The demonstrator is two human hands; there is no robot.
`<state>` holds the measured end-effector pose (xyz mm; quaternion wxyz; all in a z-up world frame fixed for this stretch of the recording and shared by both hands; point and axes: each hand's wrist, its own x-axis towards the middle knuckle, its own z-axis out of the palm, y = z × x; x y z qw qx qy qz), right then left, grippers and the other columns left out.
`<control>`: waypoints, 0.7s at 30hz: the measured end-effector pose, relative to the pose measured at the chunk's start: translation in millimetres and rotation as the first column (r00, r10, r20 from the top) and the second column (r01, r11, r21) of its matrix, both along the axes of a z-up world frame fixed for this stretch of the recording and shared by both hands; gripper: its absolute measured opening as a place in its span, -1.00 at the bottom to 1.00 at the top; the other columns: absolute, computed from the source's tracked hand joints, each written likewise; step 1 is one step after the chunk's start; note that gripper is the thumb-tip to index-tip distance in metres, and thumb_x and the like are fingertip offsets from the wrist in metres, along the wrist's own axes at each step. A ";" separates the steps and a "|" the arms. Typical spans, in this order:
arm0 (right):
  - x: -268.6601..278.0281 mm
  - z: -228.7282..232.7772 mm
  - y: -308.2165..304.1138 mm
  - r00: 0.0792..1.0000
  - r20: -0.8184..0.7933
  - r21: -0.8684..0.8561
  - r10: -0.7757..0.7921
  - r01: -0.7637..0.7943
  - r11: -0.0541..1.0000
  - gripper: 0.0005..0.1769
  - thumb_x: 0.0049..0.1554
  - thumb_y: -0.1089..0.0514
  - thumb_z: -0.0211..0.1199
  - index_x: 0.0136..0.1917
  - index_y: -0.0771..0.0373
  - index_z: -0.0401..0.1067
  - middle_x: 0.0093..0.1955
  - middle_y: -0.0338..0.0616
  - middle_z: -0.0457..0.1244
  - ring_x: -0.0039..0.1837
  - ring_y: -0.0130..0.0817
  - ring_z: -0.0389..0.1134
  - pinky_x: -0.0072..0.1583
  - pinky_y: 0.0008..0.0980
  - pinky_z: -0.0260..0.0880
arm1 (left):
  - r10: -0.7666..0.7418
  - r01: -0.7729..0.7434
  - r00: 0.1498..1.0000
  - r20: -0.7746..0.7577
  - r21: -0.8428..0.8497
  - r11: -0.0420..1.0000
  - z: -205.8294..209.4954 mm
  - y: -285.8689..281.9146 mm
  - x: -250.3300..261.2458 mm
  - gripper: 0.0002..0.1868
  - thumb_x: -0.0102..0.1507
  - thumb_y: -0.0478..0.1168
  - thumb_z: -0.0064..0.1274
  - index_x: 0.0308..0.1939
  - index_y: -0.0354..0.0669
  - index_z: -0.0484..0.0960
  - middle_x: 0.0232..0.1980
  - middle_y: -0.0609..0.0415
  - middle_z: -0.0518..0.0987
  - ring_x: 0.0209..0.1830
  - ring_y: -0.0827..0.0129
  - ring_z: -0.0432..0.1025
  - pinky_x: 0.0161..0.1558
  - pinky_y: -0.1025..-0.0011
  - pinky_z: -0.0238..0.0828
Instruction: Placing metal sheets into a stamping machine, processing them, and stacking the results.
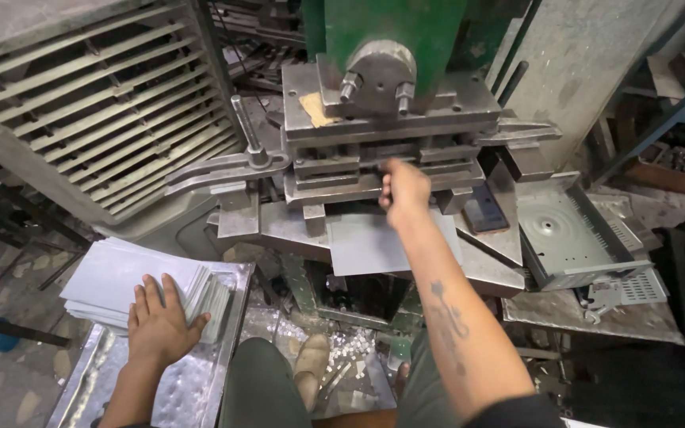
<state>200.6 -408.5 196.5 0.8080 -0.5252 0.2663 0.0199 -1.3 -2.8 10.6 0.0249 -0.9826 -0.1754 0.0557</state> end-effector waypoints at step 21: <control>-141.9 -101.1 -51.3 0.968 -0.038 -0.157 0.246 -0.249 0.956 -0.63 0.27 0.02 0.26 -0.19 0.38 0.54 -0.51 -0.21 0.14 -0.49 -0.49 0.02 -0.43 -0.51 -0.06 | -0.146 0.108 0.915 0.376 0.121 0.987 43.5 -32.4 -45.6 -0.38 0.33 0.03 -0.14 0.31 -0.39 0.42 0.39 -0.34 0.45 0.40 -0.12 0.39 0.32 0.11 0.39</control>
